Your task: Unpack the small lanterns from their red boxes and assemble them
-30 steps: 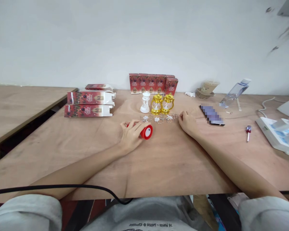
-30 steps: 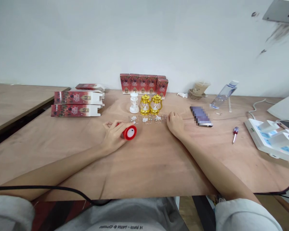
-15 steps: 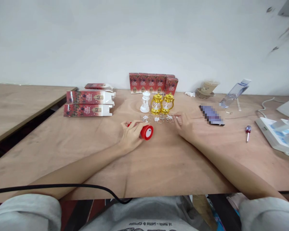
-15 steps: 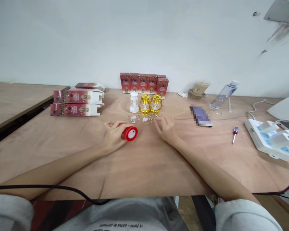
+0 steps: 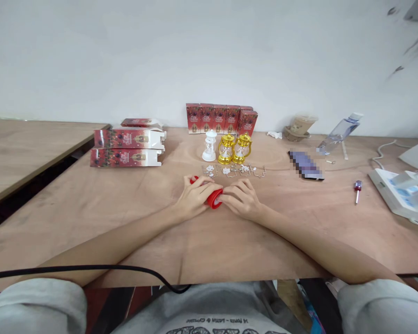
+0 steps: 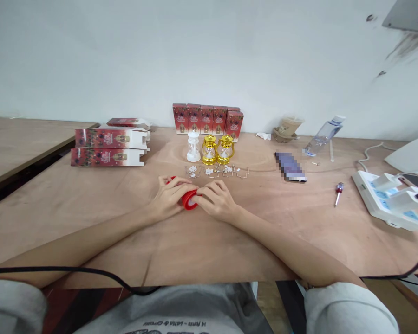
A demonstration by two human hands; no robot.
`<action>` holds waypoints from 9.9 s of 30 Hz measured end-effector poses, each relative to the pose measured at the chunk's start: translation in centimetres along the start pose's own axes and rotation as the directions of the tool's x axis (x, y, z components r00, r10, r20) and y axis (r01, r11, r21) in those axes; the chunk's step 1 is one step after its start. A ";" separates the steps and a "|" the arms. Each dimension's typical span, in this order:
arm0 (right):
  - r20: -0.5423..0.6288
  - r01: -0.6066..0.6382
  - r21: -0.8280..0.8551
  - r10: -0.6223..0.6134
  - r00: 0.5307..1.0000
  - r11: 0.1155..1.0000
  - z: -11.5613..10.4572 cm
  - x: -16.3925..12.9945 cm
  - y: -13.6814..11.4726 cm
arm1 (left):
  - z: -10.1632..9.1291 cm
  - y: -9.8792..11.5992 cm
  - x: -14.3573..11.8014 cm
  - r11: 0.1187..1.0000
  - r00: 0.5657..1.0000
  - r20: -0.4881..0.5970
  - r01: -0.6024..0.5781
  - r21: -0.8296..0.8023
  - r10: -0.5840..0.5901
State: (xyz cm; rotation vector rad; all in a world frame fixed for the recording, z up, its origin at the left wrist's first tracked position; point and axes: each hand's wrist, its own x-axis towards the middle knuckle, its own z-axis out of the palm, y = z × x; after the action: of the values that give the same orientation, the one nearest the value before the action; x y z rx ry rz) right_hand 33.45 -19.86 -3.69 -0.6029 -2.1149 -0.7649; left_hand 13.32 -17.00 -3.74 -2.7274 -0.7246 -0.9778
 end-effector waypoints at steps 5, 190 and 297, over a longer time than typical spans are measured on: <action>0.036 0.093 -0.079 -0.090 0.995 0.993 0.2 0.2 0.0 | -0.1 0.1 0.0 1.000 1.000 0.019 0.012 0.000 -0.012; -0.010 0.157 -0.112 -0.159 0.987 0.981 -0.3 0.0 -0.6 | -1.1 0.6 0.2 0.995 0.997 -0.047 0.070 0.074 -0.066; 0.123 0.181 0.034 -0.183 0.975 0.983 -0.3 -0.9 0.9 | -0.9 0.6 0.3 0.986 0.993 -0.028 0.115 0.123 -0.112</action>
State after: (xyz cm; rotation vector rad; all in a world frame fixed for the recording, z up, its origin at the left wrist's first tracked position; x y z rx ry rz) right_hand 34.68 -19.60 -3.95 -0.4598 -2.3157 -0.8214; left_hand 13.37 -17.69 -2.82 -2.5900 -0.9142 -0.9482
